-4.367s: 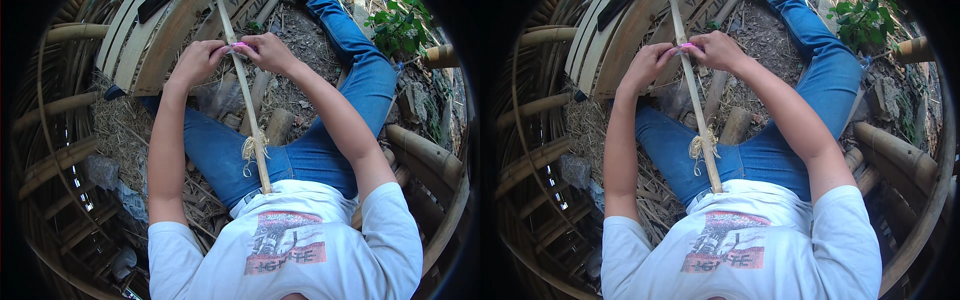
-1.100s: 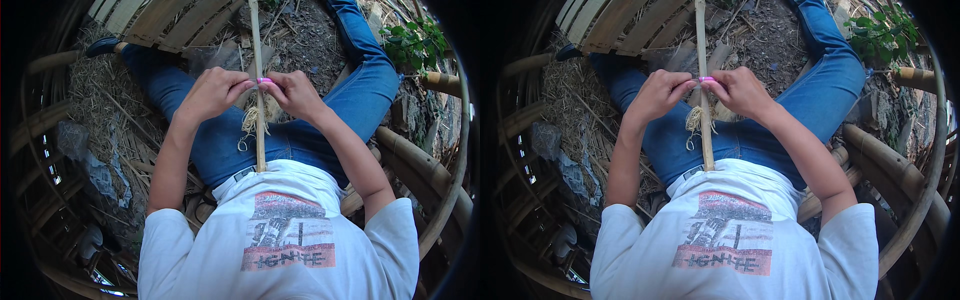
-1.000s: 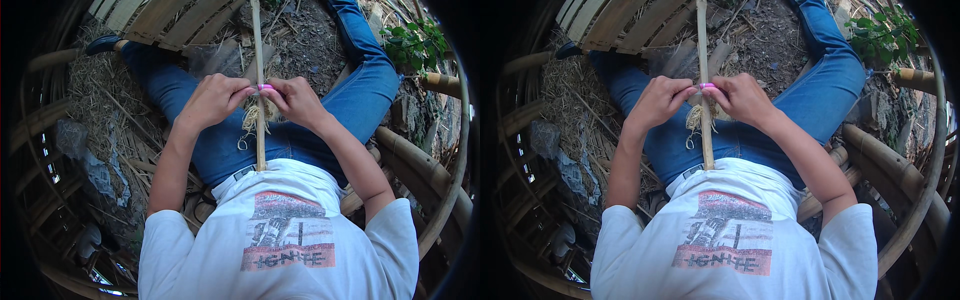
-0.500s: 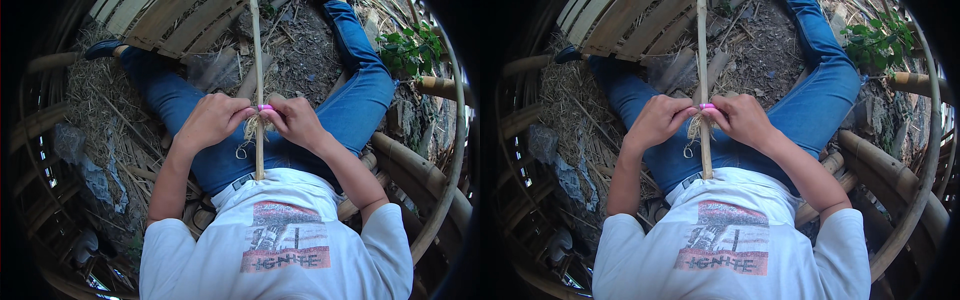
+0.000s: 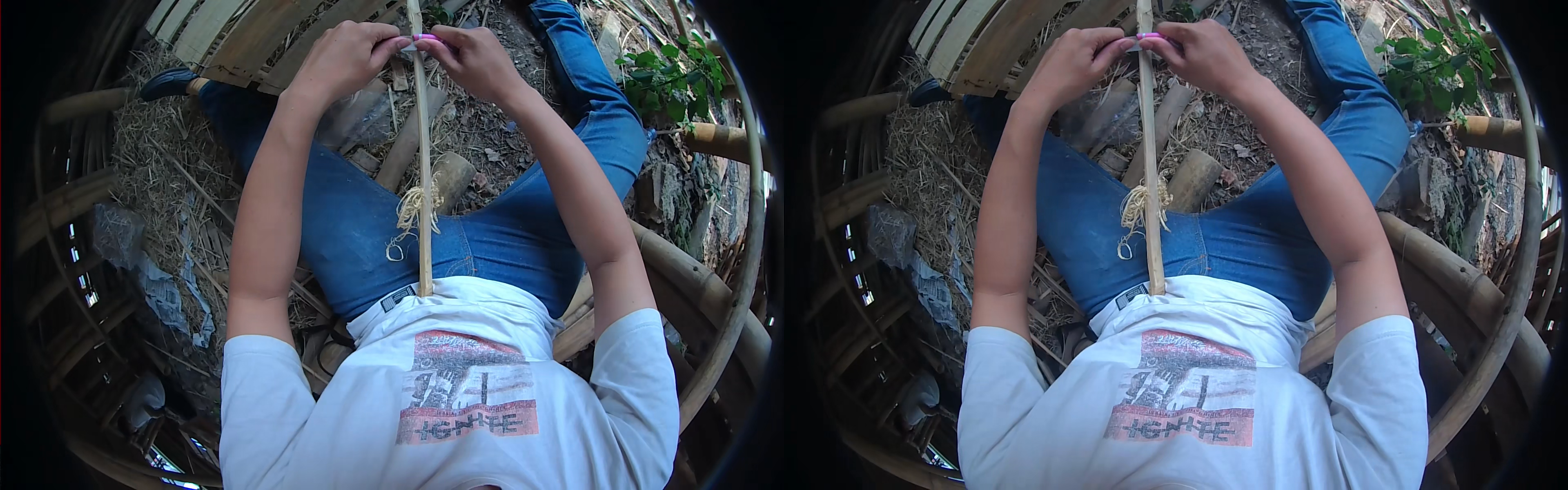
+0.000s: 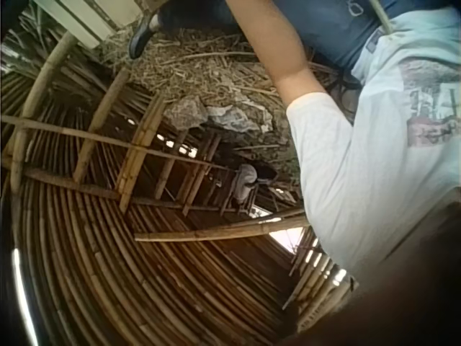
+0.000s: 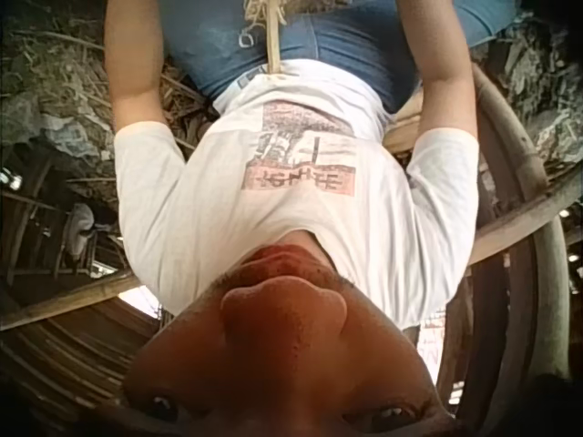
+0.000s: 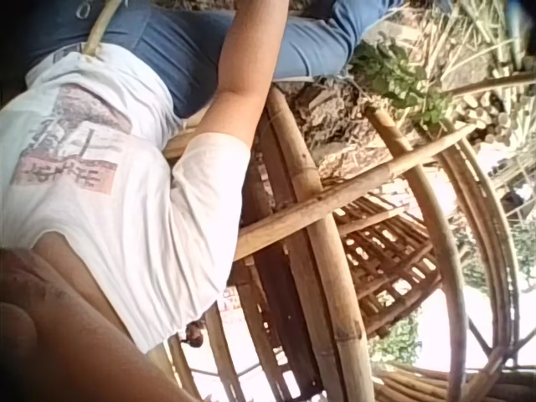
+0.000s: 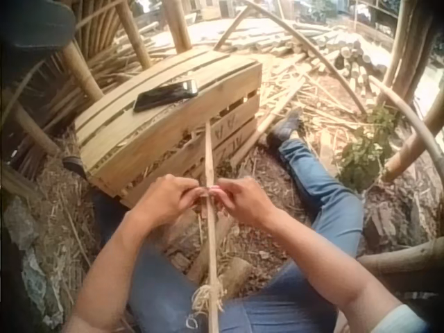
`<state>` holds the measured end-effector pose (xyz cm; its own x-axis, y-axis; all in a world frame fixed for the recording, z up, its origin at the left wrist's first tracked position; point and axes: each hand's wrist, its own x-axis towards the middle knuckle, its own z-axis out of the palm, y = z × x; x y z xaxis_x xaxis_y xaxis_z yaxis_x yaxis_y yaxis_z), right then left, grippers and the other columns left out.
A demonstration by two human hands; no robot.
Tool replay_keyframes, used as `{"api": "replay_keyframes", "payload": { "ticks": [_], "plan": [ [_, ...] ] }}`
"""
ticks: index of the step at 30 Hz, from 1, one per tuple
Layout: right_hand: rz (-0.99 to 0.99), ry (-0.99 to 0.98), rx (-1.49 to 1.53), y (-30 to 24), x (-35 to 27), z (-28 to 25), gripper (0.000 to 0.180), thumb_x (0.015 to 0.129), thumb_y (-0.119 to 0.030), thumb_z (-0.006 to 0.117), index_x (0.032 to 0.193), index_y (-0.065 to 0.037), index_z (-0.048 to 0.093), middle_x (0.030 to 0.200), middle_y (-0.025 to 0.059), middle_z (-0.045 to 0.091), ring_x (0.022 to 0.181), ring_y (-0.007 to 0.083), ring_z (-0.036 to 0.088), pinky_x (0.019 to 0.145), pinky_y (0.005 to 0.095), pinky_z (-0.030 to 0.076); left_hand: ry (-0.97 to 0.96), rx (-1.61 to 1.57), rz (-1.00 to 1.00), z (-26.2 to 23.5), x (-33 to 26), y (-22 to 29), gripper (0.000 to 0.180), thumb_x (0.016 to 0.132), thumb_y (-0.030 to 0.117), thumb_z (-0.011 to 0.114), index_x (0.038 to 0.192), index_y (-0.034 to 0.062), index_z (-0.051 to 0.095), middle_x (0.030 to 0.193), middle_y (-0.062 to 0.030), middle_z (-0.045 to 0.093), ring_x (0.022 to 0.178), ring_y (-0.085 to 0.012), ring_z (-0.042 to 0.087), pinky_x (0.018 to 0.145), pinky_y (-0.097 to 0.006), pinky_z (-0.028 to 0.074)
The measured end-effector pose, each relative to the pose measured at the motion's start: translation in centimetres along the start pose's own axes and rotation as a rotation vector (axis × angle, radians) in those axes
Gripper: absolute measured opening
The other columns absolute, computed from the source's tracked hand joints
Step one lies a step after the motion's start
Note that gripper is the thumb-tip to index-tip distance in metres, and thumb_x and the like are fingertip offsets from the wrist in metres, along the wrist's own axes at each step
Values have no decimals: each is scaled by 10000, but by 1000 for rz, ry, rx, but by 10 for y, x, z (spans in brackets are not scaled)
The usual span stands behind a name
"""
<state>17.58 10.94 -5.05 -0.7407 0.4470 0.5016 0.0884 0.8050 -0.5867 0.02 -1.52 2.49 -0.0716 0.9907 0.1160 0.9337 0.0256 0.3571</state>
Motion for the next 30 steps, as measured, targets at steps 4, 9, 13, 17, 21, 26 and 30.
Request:
{"api": "replay_keyframes", "payload": {
  "ticks": [4, 9, 13, 17, 21, 26, 30],
  "plan": [
    [15, -32, 59, 0, 18, -9, 263, 986, -297, 608, 999, -66, 734, 675, 181, 616, 584, 331, 605, 558, 406, 467, -28, -46, -54, -6, 15, -6, 284, 975, 319, 624, 1114, 90, 715, 759, -175, 644, 654, -308, 604, 651, -405, 474],
    [45, -2, 132, 0, 28, -13, 262, 970, -276, 623, 932, -35, 720, 704, 210, 635, 650, 387, 648, 592, 429, 497, -125, -171, -110, -33, 21, 26, 265, 1004, 215, 569, 995, -2, 721, 844, -175, 722, 765, -290, 700, 714, -397, 533],
    [-10, 27, 106, 1, 29, -10, 270, 968, -279, 625, 911, -29, 711, 706, 206, 635, 658, 396, 644, 594, 432, 497, -160, -166, -197, -30, 26, 23, 259, 1001, 206, 568, 996, -3, 721, 840, -173, 719, 757, -295, 694, 711, -398, 530],
    [-23, 44, 101, 2, 28, -9, 269, 968, -279, 625, 908, -30, 710, 718, 211, 636, 661, 404, 639, 588, 437, 494, -141, -126, -170, -27, 26, 17, 257, 992, 220, 585, 999, 2, 721, 838, -183, 712, 750, -298, 687, 706, -401, 524],
    [-12, 24, 105, 1, 27, -10, 274, 970, -281, 626, 906, -28, 708, 719, 216, 634, 662, 405, 640, 585, 440, 493, -114, -116, -128, -22, 25, 13, 246, 984, 226, 596, 1003, 16, 723, 827, -194, 698, 732, -308, 677, 691, -411, 512],
    [24, -28, 82, -3, 25, -13, 284, 977, -278, 616, 907, -18, 705, 717, 227, 627, 660, 408, 639, 586, 446, 492, -78, -75, -71, -15, 23, 5, 241, 982, 226, 595, 994, 26, 727, 812, -188, 693, 707, -316, 667, 677, -411, 508],
    [16, -24, 116, -9, 24, -12, 281, 977, -271, 615, 904, -15, 705, 714, 233, 625, 656, 413, 637, 587, 449, 491, -9, 46, 39, -3, 20, -22, 293, 984, 318, 615, 1117, 74, 710, 737, -178, 632, 631, -301, 578, 641, -403, 466]
  ]
}}
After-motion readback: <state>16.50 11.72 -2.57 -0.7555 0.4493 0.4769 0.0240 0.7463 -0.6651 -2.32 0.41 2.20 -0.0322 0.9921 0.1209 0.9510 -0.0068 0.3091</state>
